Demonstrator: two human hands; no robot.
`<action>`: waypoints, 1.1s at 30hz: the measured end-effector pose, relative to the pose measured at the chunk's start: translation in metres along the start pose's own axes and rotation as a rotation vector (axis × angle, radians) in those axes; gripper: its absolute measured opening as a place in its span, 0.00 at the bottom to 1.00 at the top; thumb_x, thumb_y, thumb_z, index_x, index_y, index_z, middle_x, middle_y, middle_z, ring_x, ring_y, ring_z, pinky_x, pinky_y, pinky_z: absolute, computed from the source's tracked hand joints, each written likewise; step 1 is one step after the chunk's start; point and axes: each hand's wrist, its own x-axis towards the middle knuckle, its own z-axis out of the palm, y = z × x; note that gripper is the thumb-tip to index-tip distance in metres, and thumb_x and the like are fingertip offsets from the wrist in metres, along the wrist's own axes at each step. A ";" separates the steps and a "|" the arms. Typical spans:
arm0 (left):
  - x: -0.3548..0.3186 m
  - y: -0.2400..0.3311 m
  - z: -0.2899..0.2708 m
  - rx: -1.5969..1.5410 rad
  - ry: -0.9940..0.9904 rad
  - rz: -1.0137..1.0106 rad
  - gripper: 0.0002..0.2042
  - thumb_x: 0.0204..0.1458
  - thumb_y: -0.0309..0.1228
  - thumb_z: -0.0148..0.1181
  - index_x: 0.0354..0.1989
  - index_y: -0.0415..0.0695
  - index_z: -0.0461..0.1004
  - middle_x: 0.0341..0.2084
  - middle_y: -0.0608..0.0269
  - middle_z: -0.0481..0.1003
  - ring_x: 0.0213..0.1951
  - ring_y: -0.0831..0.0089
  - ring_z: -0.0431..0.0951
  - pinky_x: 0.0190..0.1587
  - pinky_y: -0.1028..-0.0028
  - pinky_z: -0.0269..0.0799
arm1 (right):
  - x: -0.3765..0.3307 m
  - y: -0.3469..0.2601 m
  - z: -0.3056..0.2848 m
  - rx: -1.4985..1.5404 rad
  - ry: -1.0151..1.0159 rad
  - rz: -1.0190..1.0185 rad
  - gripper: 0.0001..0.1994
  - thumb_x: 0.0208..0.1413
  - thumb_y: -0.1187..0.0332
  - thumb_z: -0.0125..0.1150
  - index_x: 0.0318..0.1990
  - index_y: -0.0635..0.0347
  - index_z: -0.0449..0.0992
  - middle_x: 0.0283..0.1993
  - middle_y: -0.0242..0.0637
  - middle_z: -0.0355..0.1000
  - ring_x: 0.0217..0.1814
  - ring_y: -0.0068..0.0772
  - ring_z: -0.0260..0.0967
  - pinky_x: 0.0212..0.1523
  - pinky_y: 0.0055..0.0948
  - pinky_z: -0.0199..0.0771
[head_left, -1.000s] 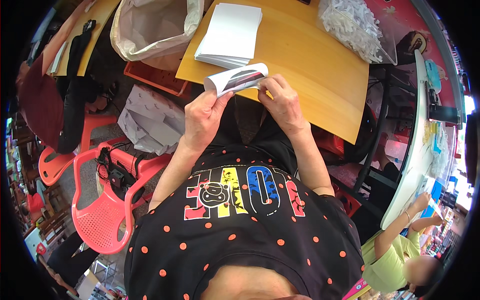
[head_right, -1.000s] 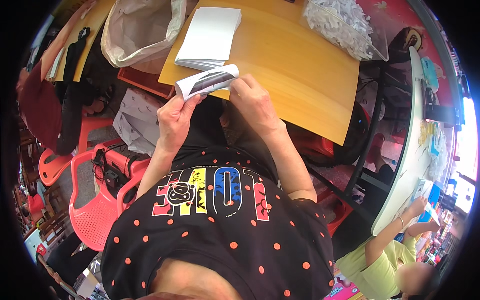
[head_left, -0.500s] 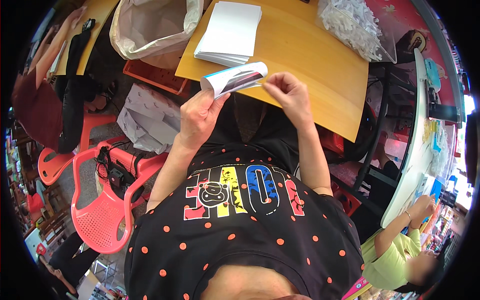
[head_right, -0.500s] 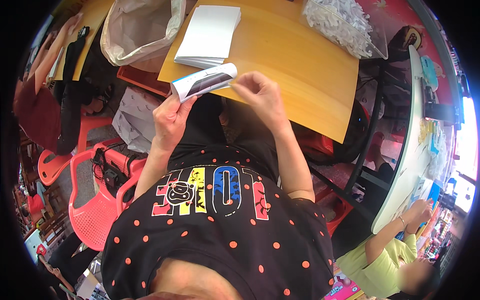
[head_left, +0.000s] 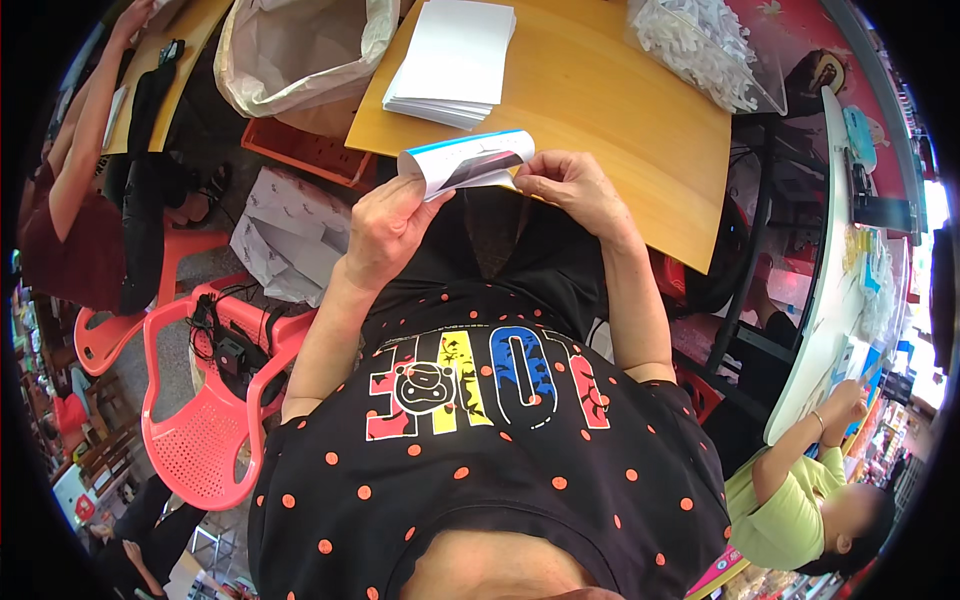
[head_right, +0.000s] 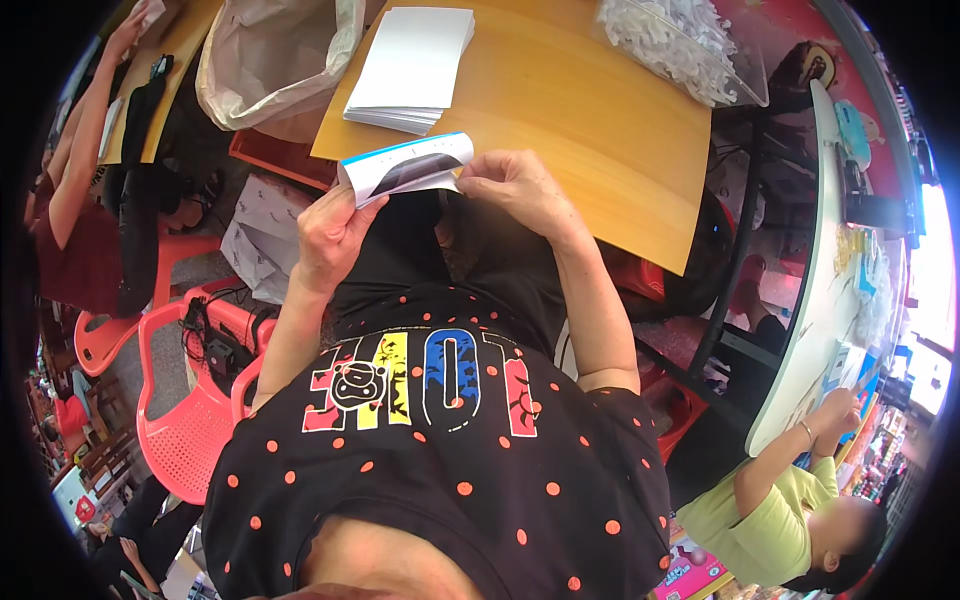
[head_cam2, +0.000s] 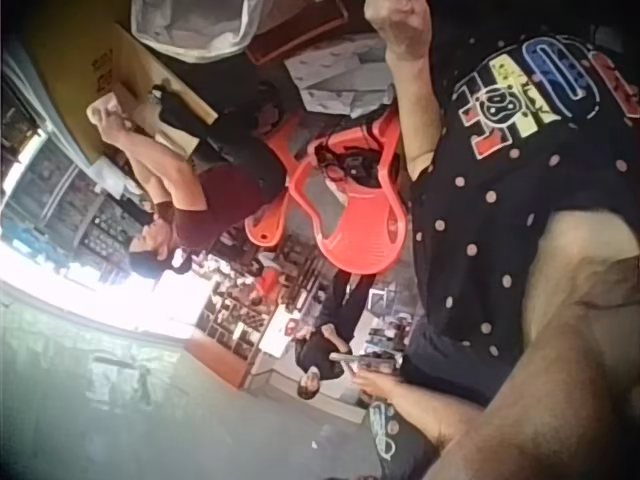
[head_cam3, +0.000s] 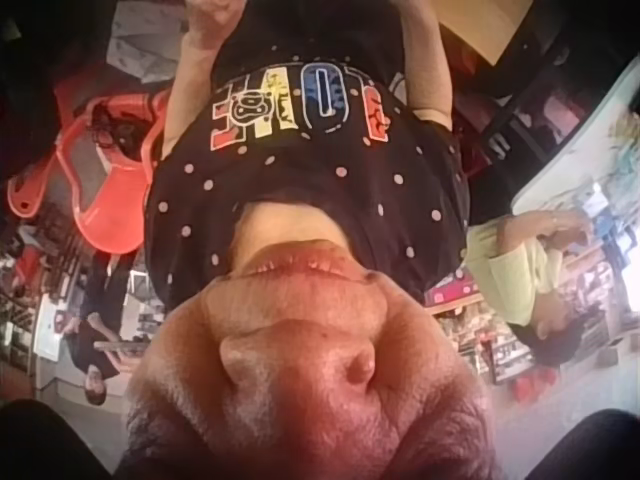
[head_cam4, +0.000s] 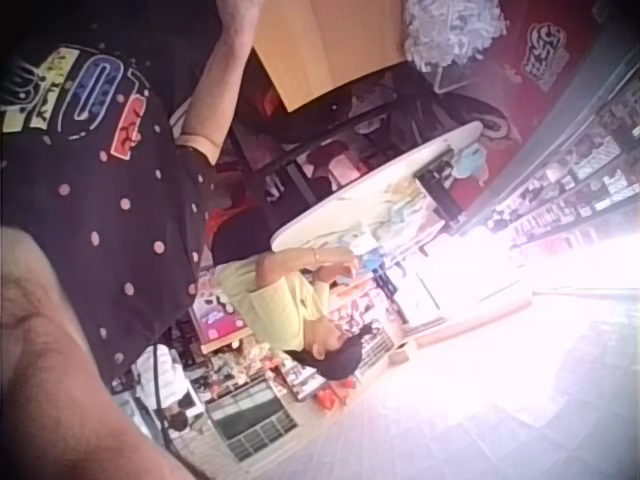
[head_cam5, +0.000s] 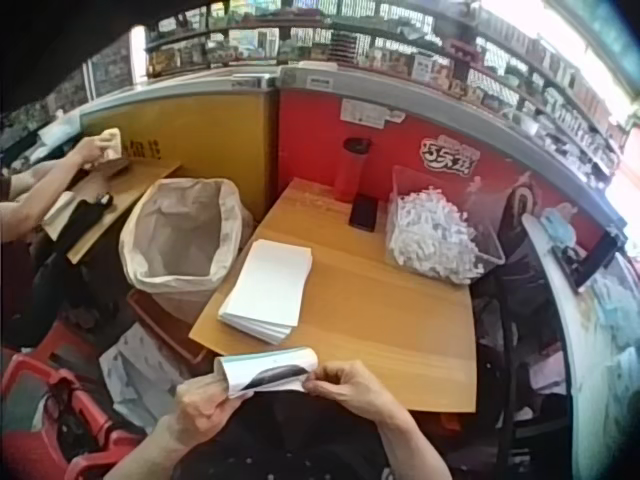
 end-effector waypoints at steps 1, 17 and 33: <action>-0.001 -0.001 0.000 0.002 -0.001 0.002 0.06 0.46 0.24 0.64 0.28 0.35 0.73 0.23 0.53 0.74 0.24 0.58 0.76 0.26 0.68 0.70 | 0.001 0.003 0.003 -0.010 0.002 -0.011 0.12 0.53 0.65 0.60 0.36 0.67 0.78 0.29 0.30 0.74 0.33 0.17 0.67 0.37 0.22 0.68; -0.008 -0.014 -0.001 0.098 -0.073 0.076 0.08 0.46 0.22 0.63 0.35 0.35 0.76 0.28 0.50 0.76 0.29 0.57 0.78 0.32 0.68 0.73 | -0.038 -0.040 0.022 0.015 0.027 -0.001 0.11 0.54 0.66 0.58 0.34 0.68 0.76 0.28 0.27 0.71 0.32 0.15 0.64 0.36 0.20 0.67; -0.004 -0.011 0.002 0.055 -0.018 0.105 0.07 0.45 0.21 0.64 0.31 0.35 0.72 0.24 0.53 0.74 0.26 0.58 0.76 0.27 0.67 0.72 | -0.008 -0.007 0.032 0.040 0.316 -0.083 0.10 0.52 0.66 0.62 0.33 0.68 0.78 0.27 0.31 0.75 0.29 0.15 0.67 0.31 0.20 0.68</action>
